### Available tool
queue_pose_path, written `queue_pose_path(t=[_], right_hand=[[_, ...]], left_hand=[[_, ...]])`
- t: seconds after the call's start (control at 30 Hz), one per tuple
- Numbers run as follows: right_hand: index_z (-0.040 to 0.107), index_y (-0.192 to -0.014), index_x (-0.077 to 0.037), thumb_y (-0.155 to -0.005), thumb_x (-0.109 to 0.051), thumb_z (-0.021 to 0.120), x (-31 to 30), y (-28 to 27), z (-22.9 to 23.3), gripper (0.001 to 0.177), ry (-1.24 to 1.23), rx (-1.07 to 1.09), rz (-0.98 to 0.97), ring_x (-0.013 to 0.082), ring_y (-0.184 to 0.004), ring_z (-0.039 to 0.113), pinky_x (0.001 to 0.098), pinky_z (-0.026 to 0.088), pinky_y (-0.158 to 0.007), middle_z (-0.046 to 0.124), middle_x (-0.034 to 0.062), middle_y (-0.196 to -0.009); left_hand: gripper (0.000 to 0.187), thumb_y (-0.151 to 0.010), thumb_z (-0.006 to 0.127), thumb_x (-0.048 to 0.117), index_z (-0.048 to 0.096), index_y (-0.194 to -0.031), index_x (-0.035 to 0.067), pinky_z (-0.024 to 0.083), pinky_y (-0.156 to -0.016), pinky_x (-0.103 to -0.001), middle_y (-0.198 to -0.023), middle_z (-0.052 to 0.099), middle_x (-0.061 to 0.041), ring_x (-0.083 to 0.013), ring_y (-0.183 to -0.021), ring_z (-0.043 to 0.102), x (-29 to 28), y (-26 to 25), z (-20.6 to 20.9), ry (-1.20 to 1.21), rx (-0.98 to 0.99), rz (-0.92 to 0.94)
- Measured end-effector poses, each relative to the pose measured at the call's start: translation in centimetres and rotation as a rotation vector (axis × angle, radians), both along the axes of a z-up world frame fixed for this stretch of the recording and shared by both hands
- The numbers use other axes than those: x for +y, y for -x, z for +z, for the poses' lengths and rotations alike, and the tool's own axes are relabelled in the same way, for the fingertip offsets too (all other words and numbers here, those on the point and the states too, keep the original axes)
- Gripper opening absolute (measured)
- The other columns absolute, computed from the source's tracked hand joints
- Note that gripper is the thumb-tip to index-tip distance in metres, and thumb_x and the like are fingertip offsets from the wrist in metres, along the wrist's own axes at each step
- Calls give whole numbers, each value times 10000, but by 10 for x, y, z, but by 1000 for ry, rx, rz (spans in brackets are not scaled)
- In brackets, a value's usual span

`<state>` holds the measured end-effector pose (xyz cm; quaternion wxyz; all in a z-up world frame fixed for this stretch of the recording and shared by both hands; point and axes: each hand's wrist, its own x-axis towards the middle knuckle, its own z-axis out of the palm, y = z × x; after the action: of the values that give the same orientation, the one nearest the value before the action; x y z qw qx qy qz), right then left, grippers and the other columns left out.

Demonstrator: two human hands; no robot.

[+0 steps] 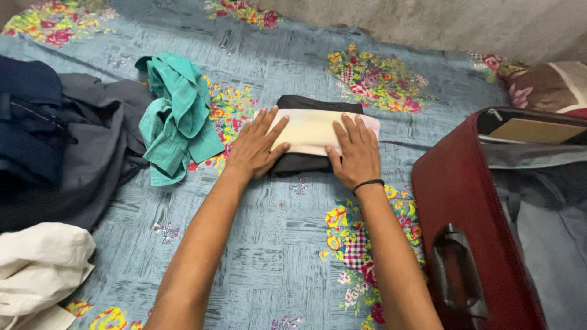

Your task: The person buttons a teal checkered shirt laid out on a bed and then folds one side of the shirt.

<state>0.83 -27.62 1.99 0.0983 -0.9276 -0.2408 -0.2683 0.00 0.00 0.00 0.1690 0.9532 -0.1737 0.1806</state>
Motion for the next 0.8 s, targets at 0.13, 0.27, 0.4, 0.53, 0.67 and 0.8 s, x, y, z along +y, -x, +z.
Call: queue_pose_path(t=[0.13,0.27,0.4,0.53,0.67,0.8], right_hand=[[491,-1500,-131,-988,-403,591,0,3,-1,589,15,-17,9,374,-1511,316,584,269,-1190,406,119,-1611],[483,-1506,-125,-978,-420,575,3,1,7,613,58,16,-3,380,-1504,297,599,251,-1177,396,121,-1611],[462,-1489,-91,-938,-469,579,20,19,27,678,163,-3,-98,396,-1486,268,640,198,-1164,383,144,-1571],[473,-1480,-62,-948,-408,583,44,72,29,645,76,0,-21,400,-1498,280,641,210,-1176,387,165,-1588],[480,-1468,-57,-949,-361,603,69,135,5,614,-34,94,66,403,-1490,312,636,247,-1174,397,171,-1584],[474,-1458,-55,-942,-296,619,86,186,-34,588,-124,173,104,430,-1464,337,608,296,-1146,399,189,-1575]], left_hand=[[690,-1007,451,573,333,-1601,241,273,-1190,-568,-1696,210,-95,-352,-1551,204,0,3,0,-19,0,10],[701,-1010,432,577,312,-1605,227,280,-1184,-565,-1692,208,-118,-361,-1542,212,2,7,3,-53,18,36],[834,-982,445,650,269,-1602,121,226,-1173,-612,-1668,208,-149,-368,-1518,212,-5,24,17,-167,-42,115],[787,-956,528,538,370,-1543,38,249,-1169,-607,-1648,252,-179,-389,-1510,254,-17,72,28,-76,-159,91],[577,-905,608,293,521,-1403,14,309,-1149,-589,-1623,321,-220,-404,-1483,331,-23,151,21,33,-175,121],[309,-916,615,164,613,-1184,10,420,-1040,-519,-1303,574,-221,-414,-1227,530,-43,246,2,385,-247,142]])
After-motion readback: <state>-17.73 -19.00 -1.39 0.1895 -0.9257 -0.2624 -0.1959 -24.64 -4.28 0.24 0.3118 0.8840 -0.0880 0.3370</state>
